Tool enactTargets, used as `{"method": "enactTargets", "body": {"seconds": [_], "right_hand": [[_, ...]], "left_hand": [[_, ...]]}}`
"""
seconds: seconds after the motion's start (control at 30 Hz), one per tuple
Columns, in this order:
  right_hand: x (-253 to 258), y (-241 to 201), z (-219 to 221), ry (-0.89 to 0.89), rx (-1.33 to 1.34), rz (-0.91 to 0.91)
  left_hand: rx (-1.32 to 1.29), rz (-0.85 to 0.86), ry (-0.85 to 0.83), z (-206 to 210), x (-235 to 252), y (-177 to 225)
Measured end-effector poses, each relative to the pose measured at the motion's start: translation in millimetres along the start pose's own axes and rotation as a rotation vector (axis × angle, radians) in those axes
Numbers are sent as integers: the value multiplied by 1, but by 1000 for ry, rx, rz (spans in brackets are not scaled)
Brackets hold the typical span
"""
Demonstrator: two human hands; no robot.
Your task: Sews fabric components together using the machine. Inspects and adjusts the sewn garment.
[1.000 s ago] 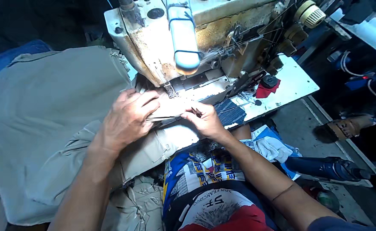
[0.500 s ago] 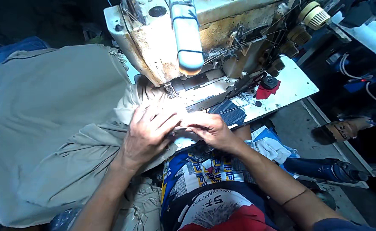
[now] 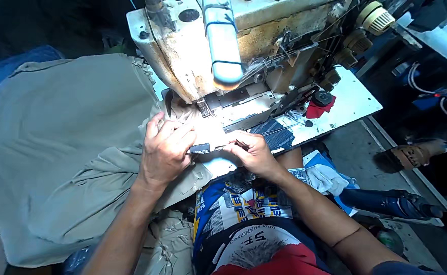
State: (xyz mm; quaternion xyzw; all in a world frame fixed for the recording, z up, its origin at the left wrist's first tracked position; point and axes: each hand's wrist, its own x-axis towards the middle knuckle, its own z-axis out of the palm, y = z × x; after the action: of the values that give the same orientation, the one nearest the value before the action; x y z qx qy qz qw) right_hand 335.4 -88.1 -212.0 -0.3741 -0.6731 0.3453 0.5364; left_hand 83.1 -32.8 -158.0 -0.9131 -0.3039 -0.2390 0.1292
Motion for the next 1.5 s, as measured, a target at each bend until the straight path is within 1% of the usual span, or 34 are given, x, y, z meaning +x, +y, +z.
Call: {"method": "enactTargets", "body": {"seconds": [0.2,0.37,0.57,0.67,0.77,0.87,0.93,1.0,1.07,1.13,1.27,1.33,1.4,1.5], "right_hand": [[22,6,8,47,-27,-25],[31,12,16,91,-26,-60],[37,13,23,120,-99,-111],[29,10,18,101,-109,-112],[11,3,5,102,-104,-18],[-12,0,-16,123,-87,32],[-26,-7,-33,160,-90,40],[-36,-17,-51,197,-96,21],[-40,-30,-69,236,-118,-9],[-38,-45,-88,273,-188,-71],[-28,-72,-139,395,-402,-182],[-18,-80,-172,494,-508,-214],[-4,-82,-208,569,-576,-245],[25,-78,-245,641,-547,-251]], "left_hand": [[-22,-54,26,6,10,-17],[-84,-116,122,10,3,-6],[-76,-170,166,13,-9,9],[-77,-175,160,14,-11,12],[-124,-152,199,13,-10,12],[-188,-163,357,13,-5,11],[-152,-258,415,10,2,11],[-111,-422,367,3,14,11],[-161,-557,260,-6,26,8],[-206,-674,162,-8,44,-4],[-154,-778,-156,2,61,-20],[-86,-787,-255,1,69,-16],[-17,-774,-272,1,74,-10],[19,-742,-162,11,71,-1]]}}
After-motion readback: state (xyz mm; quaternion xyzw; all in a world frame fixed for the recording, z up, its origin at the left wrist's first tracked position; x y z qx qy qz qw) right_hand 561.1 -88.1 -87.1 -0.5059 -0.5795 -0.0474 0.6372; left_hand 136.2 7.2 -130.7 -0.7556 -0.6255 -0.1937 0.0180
